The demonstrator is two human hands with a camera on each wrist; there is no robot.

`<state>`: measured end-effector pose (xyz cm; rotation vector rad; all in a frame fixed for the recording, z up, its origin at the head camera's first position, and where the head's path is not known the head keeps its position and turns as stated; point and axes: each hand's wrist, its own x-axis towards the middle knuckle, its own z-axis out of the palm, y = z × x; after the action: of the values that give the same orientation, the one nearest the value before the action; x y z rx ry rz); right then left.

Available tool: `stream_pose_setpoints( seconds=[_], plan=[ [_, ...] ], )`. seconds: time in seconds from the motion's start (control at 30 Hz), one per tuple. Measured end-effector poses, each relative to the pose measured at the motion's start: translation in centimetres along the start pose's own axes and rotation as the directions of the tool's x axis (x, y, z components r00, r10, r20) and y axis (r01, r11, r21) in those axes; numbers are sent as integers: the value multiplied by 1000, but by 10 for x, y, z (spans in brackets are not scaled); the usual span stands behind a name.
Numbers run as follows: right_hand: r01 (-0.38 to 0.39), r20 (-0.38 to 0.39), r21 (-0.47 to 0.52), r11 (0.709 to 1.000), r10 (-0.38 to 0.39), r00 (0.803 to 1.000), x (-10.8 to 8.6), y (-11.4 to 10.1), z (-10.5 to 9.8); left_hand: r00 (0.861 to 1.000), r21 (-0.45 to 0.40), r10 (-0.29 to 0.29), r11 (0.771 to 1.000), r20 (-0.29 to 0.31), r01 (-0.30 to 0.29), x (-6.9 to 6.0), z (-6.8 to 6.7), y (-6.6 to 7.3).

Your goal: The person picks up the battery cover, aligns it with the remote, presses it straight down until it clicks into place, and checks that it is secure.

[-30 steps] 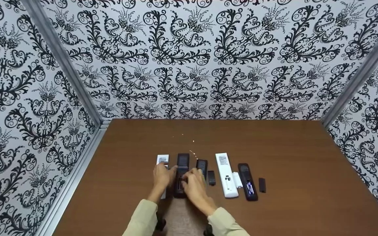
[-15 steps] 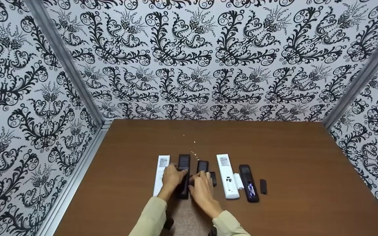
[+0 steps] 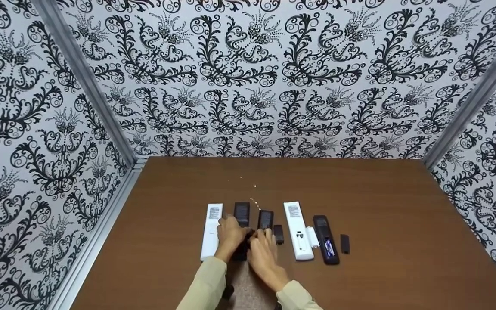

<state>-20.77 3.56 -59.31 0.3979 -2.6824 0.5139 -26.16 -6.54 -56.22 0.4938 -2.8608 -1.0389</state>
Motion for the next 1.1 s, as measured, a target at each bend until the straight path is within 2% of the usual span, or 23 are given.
stream_pose_setpoints(
  seconds=[0.17,0.37,0.6,0.7,0.83,0.93,1.1],
  plan=[
    [37,-65,-97,995,-43,997,-1,0,5,999,-15,-25,1000,42,26,2,-2,-4],
    [41,-110,-167,985,-60,992,2,0,7,997,33,29,999,75,-32,7,-9,-3],
    [74,-127,-211,975,-102,987,1,-3,5,994,68,27,997,106,-35,14,-13,-3],
    [69,-108,-142,988,-84,991,2,-4,1,994,48,38,998,103,-43,17,-15,-6],
    [66,-94,44,997,-62,994,1,-5,-2,993,-40,50,998,111,-46,23,-17,-10],
    [83,-89,179,980,-67,994,0,-4,-2,991,-135,64,990,116,-48,26,-19,-14],
    [91,-46,354,931,-80,996,0,-4,-2,984,-294,46,956,174,7,29,-22,-23]
  ],
)
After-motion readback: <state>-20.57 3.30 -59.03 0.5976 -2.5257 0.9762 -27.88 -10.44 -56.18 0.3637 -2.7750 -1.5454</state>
